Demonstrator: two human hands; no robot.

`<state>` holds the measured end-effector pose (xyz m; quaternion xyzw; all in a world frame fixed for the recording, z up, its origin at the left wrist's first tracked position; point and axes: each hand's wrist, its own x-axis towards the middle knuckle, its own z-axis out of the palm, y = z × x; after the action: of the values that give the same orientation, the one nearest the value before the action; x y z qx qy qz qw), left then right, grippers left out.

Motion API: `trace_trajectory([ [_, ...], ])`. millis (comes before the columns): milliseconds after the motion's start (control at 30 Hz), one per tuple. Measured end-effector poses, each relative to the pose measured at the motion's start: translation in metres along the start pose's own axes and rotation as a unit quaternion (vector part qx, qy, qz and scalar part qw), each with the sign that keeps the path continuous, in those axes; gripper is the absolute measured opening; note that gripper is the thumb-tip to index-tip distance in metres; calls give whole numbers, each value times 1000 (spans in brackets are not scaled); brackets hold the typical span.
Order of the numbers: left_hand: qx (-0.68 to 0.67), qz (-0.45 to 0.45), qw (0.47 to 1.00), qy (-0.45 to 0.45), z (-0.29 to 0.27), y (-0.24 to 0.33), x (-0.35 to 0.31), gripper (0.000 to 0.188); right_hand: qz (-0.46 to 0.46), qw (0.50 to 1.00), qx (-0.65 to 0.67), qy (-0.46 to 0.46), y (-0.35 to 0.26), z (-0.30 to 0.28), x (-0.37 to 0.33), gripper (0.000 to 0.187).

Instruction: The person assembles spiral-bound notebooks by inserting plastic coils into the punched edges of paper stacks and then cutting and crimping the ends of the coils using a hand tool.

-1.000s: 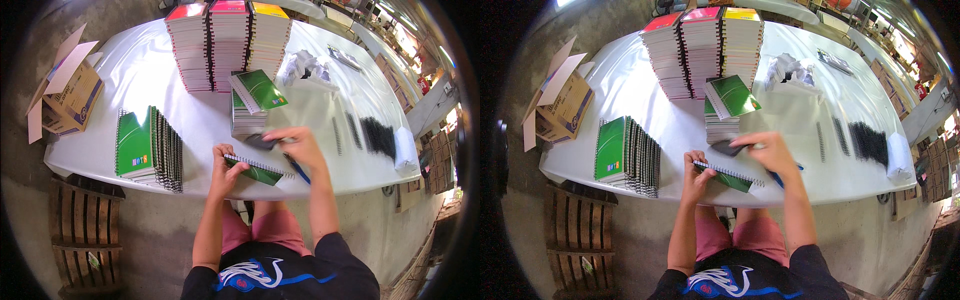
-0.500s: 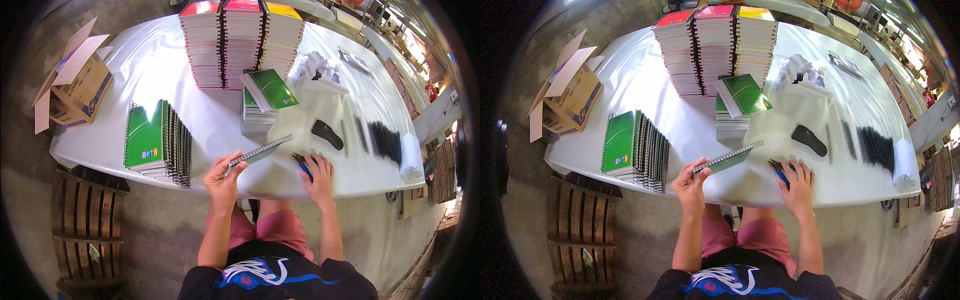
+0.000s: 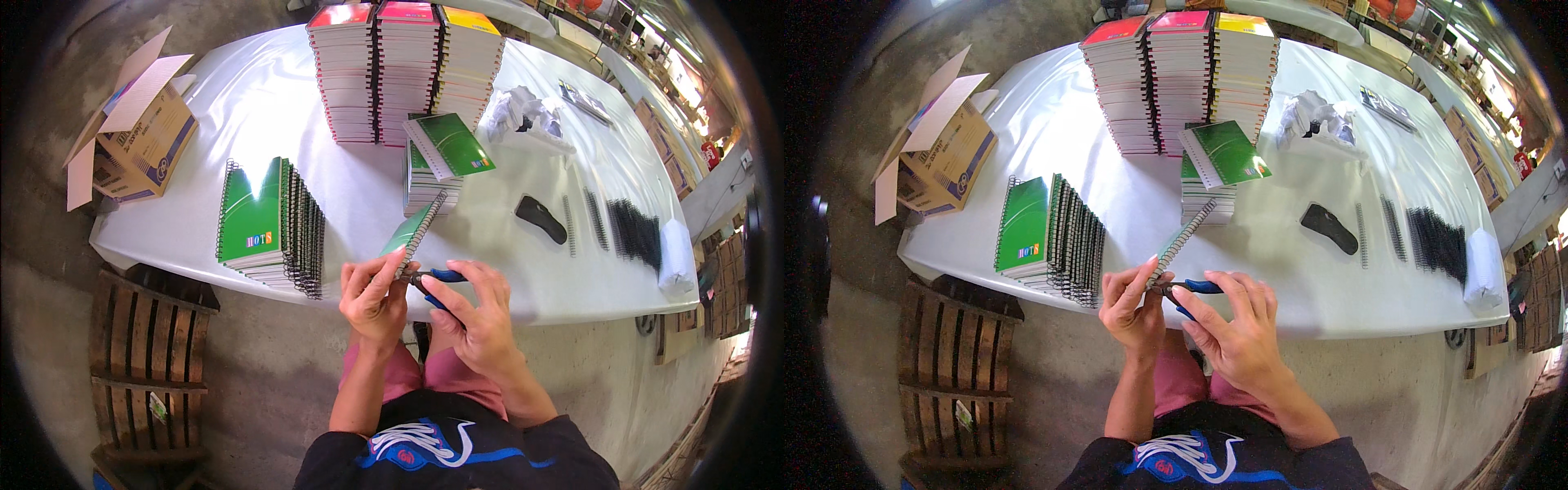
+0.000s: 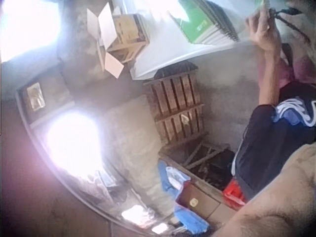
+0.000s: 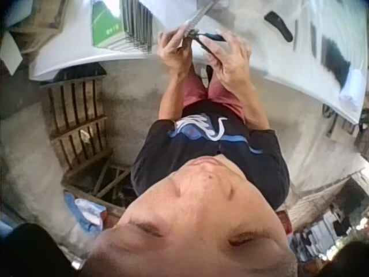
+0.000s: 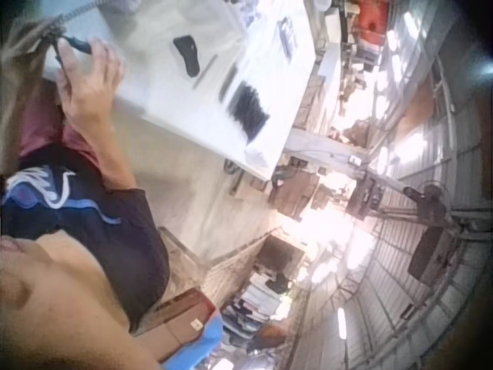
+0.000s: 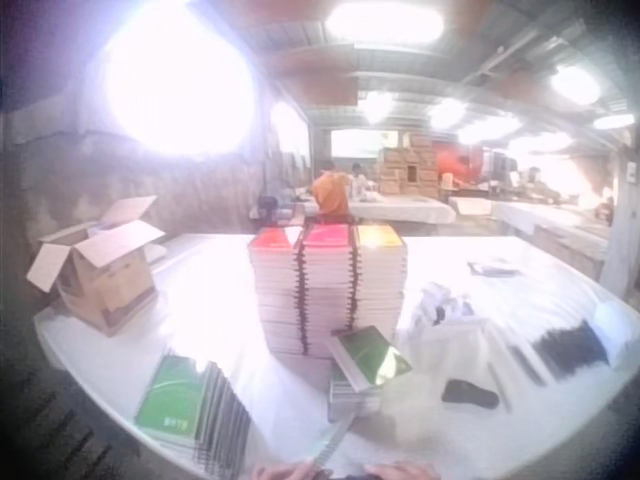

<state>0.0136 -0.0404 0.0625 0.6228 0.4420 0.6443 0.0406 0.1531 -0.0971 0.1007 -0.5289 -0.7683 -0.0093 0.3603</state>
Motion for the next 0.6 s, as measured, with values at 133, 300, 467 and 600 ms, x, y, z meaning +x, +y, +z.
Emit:
trace_trajectory([
  [133, -14, 4, 1000, 13, 3, -3, -5, 46, 131, 951, 255, -113, 3, -1, -8, 41],
  [300, 9, 31, 999, 29, 5, -2, -10, 40, 242, 842, 456, -158, 4, -4, -10, 41],
  [467, -92, -115, 983, 107, 4, 7, 0, 40, 143, 986, 46, -73, 34, 8, -23, 40],
  [600, -225, -180, 947, 141, -3, 19, 8, 44, 265, 927, -235, -119, 103, 15, -54, 41],
])
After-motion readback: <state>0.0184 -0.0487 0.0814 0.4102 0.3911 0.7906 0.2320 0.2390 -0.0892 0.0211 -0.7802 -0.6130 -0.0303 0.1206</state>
